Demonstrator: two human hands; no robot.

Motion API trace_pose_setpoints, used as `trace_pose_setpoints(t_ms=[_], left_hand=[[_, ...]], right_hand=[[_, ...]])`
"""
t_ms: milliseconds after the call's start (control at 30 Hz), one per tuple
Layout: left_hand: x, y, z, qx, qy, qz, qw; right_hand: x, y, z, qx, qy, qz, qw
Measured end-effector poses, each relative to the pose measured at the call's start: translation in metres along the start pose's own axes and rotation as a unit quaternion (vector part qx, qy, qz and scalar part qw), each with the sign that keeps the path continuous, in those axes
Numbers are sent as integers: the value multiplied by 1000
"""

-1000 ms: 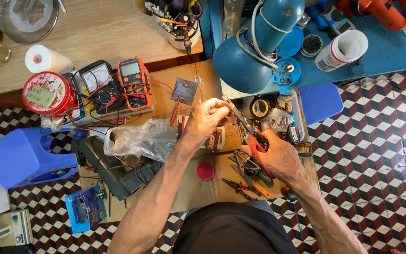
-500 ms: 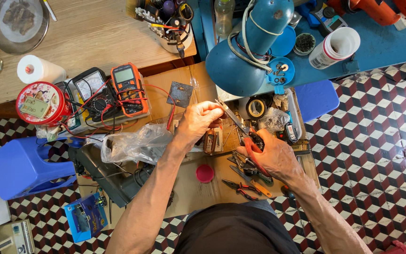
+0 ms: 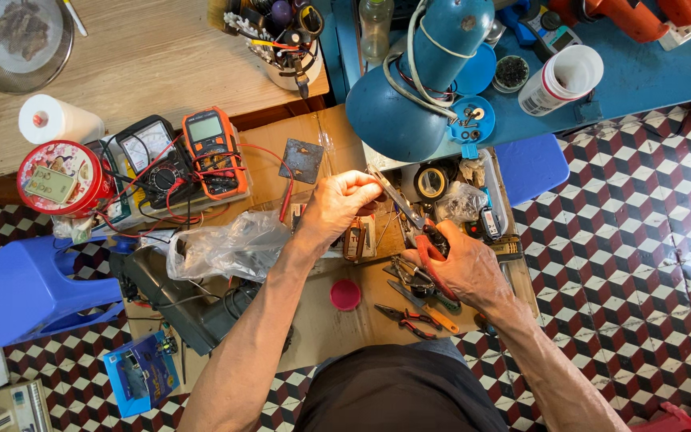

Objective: The person works at a cluttered workbench, using pliers to strip and adjust copper wires on a small cylindrical component. They use a magnifying glass to inspect the component and a flashlight to illuminate the work area. The person continues to manipulate the wires and component throughout the clip.

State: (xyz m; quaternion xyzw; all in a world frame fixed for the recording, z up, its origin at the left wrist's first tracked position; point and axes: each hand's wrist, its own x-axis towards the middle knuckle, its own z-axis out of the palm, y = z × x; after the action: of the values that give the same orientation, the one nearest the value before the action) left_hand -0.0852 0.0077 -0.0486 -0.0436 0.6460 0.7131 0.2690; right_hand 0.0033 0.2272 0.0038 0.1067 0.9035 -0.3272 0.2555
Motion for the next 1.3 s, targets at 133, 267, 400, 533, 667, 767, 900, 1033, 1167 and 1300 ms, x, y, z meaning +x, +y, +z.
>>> trace_pose_setpoints(t_ms=[133, 267, 400, 533, 667, 767, 900, 1033, 1167, 1300], left_hand=[[1, 0, -2, 5, -6, -2, 1000], [3, 0, -3, -2, -11, -14, 1000], [4, -1, -3, 11, -5, -15, 1000], [8, -2, -3, 15, -15, -13, 1000], [10, -1, -1, 8, -17, 0, 1000], [8, 1, 1, 8, -22, 7, 1000], [10, 0, 0, 43, -3, -30, 999], [26, -10, -4, -10, -47, -5, 999], [62, -16, -6, 43, -22, -17, 999], [81, -12, 5, 197, 70, 61, 976]], right_hand=[[1, 1, 2, 2, 1, -2, 1000], [3, 6, 3, 1, -9, -7, 1000], [5, 10, 5, -11, -19, 2, 1000], [6, 12, 6, -5, 7, -35, 999], [6, 12, 5, 16, 6, -32, 999], [6, 12, 3, 10, -2, -24, 1000], [10, 17, 3, 15, -39, 8, 999], [20, 30, 9, 29, -42, 14, 999], [47, 41, 14, -102, -45, -160, 981], [64, 34, 18, 27, -24, 7, 999]])
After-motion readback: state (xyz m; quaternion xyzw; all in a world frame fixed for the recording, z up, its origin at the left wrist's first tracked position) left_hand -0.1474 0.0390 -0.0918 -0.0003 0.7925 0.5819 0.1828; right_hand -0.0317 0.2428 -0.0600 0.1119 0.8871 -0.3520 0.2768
